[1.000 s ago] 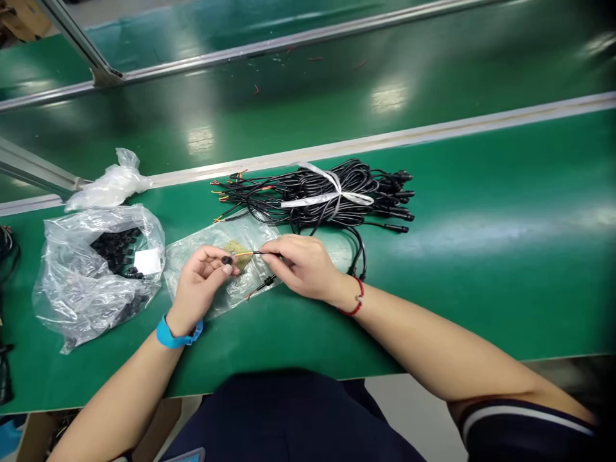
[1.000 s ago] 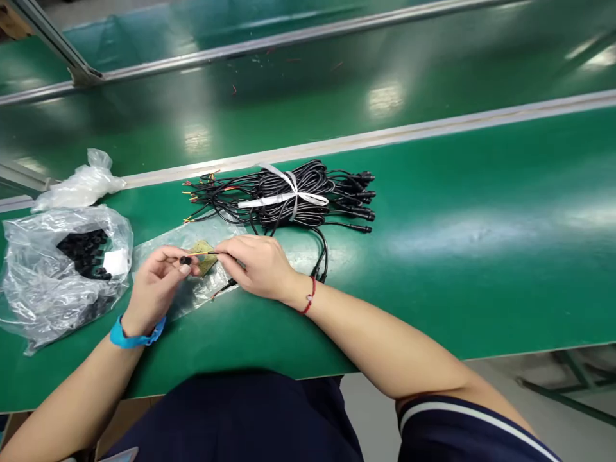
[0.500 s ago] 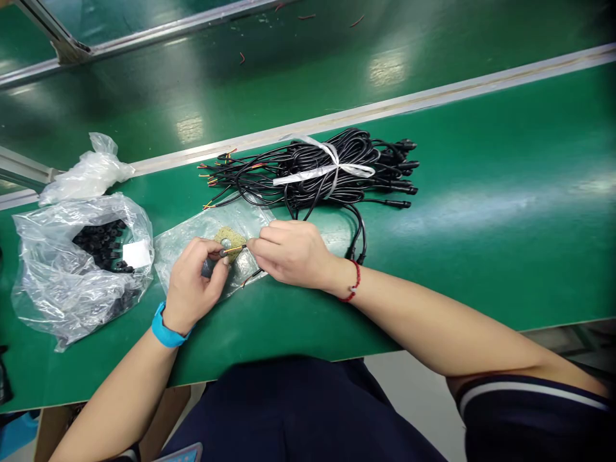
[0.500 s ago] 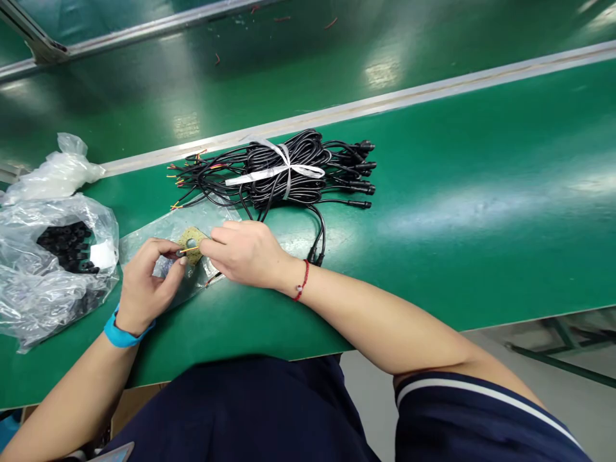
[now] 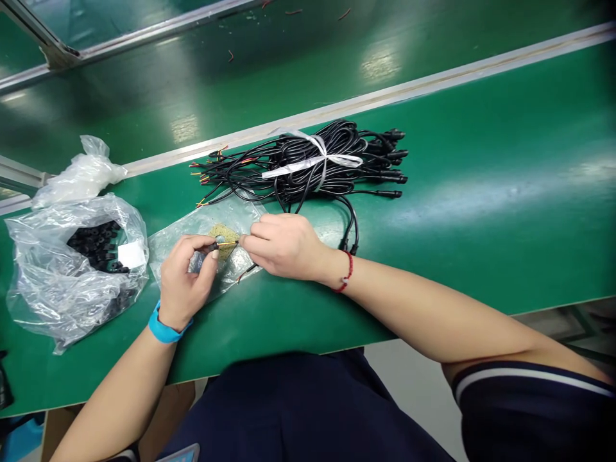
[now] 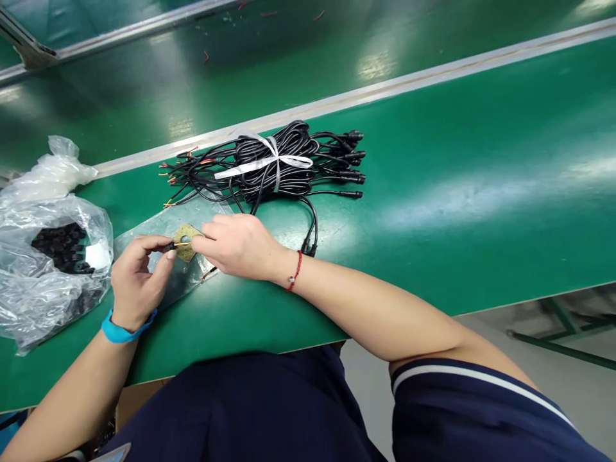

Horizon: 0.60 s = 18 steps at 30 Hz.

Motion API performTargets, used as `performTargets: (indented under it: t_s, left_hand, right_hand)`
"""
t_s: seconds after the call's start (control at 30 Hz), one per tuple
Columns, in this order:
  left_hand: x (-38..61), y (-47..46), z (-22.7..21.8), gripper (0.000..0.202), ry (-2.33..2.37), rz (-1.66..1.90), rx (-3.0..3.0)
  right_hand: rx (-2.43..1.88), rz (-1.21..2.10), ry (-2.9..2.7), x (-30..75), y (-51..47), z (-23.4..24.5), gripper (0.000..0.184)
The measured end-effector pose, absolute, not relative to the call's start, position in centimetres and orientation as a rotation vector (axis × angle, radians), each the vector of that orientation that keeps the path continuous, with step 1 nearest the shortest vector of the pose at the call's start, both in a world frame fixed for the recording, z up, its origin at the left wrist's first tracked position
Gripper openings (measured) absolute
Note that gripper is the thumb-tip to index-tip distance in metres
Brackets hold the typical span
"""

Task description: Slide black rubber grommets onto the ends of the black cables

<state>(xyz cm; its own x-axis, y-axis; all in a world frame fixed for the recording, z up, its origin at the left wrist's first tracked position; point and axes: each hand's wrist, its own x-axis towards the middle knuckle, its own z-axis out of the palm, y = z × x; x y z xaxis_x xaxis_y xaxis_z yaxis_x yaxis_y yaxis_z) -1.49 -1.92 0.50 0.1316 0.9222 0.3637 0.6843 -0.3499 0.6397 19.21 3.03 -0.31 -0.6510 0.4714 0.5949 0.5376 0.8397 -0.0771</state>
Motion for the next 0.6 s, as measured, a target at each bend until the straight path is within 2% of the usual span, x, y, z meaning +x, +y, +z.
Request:
performTargets:
  t_s: [0.6]
  left_hand:
    - [-1.5,-1.8,-0.2,0.019,1.496,1.042,1.839]
  right_hand:
    - [-0.692,0.038,-2.359,19.5,3.1,-0.5,0.027]
